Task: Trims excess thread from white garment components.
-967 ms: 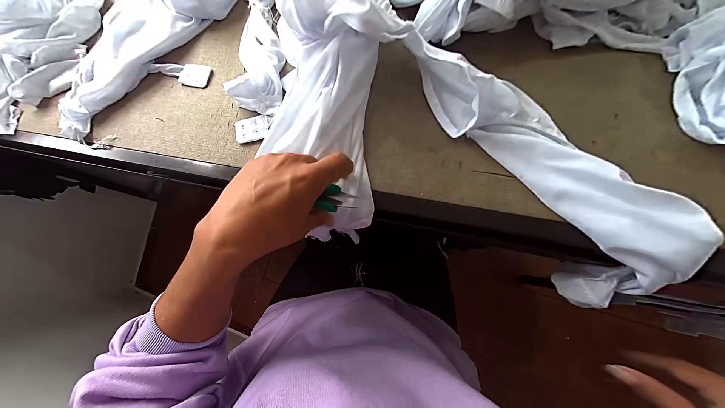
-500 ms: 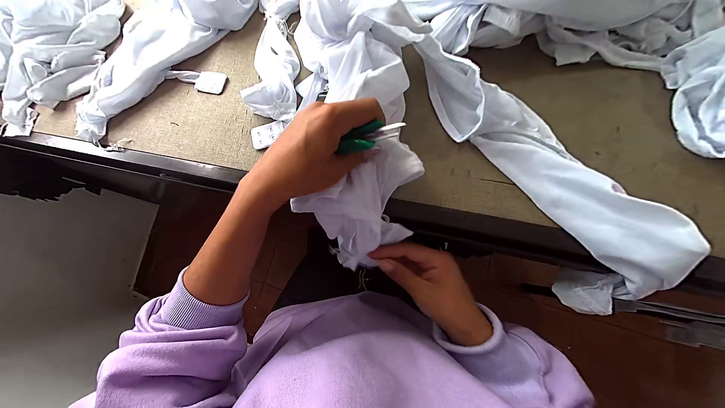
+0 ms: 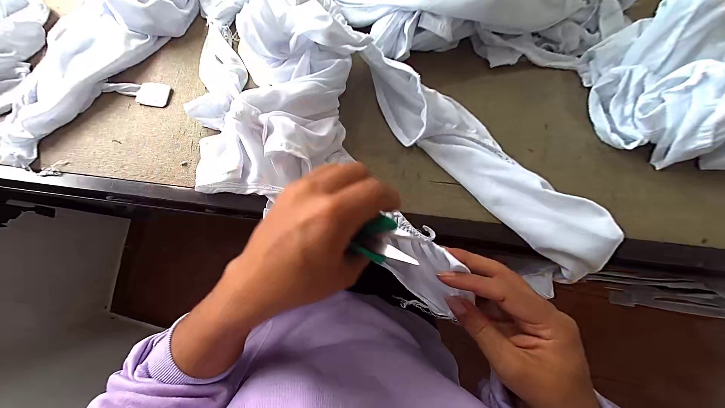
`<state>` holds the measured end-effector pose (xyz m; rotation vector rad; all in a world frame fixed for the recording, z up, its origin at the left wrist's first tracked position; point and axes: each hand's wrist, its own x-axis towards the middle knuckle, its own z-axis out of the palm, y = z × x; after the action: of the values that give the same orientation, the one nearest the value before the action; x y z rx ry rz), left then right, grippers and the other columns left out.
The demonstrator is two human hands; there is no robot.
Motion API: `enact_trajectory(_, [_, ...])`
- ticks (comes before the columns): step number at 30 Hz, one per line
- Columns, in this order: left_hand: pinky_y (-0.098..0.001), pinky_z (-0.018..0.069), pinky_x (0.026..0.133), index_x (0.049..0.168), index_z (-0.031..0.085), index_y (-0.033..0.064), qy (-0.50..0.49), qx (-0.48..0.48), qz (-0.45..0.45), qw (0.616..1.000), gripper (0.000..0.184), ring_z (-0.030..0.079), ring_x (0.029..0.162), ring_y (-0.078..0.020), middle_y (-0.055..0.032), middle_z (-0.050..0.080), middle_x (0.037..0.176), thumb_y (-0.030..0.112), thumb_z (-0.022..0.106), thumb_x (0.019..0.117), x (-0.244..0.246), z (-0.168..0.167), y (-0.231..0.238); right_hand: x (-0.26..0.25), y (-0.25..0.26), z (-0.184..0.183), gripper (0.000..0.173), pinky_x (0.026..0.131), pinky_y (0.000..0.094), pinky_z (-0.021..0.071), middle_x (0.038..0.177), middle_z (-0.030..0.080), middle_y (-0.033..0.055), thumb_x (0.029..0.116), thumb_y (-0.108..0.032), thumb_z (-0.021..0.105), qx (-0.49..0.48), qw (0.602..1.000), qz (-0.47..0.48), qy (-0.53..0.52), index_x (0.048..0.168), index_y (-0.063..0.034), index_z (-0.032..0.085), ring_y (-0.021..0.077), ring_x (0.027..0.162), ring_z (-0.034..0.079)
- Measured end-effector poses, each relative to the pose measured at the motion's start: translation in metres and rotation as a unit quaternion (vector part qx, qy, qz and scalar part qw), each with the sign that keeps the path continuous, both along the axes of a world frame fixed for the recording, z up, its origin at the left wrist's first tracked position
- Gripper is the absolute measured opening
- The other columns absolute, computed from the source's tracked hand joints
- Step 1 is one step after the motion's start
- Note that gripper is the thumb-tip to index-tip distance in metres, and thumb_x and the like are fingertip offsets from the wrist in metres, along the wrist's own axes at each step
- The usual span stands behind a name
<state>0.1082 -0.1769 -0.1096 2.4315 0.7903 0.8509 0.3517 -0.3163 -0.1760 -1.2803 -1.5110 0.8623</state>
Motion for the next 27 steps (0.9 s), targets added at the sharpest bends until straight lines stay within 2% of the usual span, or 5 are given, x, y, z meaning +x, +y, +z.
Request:
enact_trajectory(5, [-0.0351,0.0519,0.063,0.108,0.076,0.0058,0.079,-0.019,-0.064,0.995,0.027,0.064,0.077,-0.0196,-0.005,0.064,0.086,0.021,0.076,0.0857,0.027,-0.013,-0.009,-0.008,0.004,0.0,0.01,0.102,0.0301,0.0553,0.114,0.072,-0.0063,0.0981,-0.02,0.067,0.133,0.988,-0.042,-0.067,0.103,-0.0191,0.075,0.0117,0.117,0.065])
enact_trajectory(8, [-0.0309,0.0476,0.057,0.095,0.077,0.0098,0.066,-0.056,-0.121,0.989,0.014,0.061,0.071,-0.0138,-0.0012,0.061,0.08,0.021,0.076,0.0865,0.032,-0.012,0.0,-0.012,0.01,0.002,0.013,0.096,0.0262,0.056,0.105,0.072,-0.0077,0.0948,-0.009,0.063,0.198,0.976,-0.054,-0.075,0.09,-0.0175,0.071,0.0086,0.11,0.066])
enact_trajectory(12, [-0.0274,0.0448,0.057,0.085,0.076,0.0075,-0.009,-0.091,-0.173,0.981,0.005,0.059,0.069,-0.0098,-0.0004,0.061,0.076,0.009,0.071,0.0874,0.034,-0.013,0.008,-0.019,0.013,0.005,0.01,0.087,0.0156,0.0549,0.115,0.064,-0.0094,0.0991,-0.013,0.062,0.16,0.984,-0.054,-0.058,0.105,-0.0202,0.065,0.0015,0.107,0.063])
enact_trajectory(22, [-0.0155,0.045,0.064,0.09,0.07,-0.0078,-0.243,-0.227,-0.165,0.928,0.006,0.056,0.074,-0.003,-0.0064,0.062,0.079,-0.002,0.069,0.091,0.038,-0.015,0.004,-0.029,0.022,0.015,0.039,0.099,0.0169,0.0464,0.146,0.055,-0.008,0.103,-0.014,0.052,0.129,0.984,0.001,-0.123,0.141,-0.0225,0.06,0.0014,0.123,0.055])
enact_trajectory(27, [-0.0161,0.045,0.065,0.091,0.072,-0.0081,-0.242,-0.144,-0.133,0.95,0.006,0.056,0.075,-0.0048,-0.0078,0.061,0.079,-0.004,0.07,0.0881,0.033,-0.011,0.005,-0.028,0.022,0.015,0.025,0.108,0.0297,0.0499,0.128,0.069,-0.0101,0.1011,-0.032,0.064,0.134,0.99,-0.031,-0.017,0.121,-0.0209,0.074,0.0112,0.127,0.059])
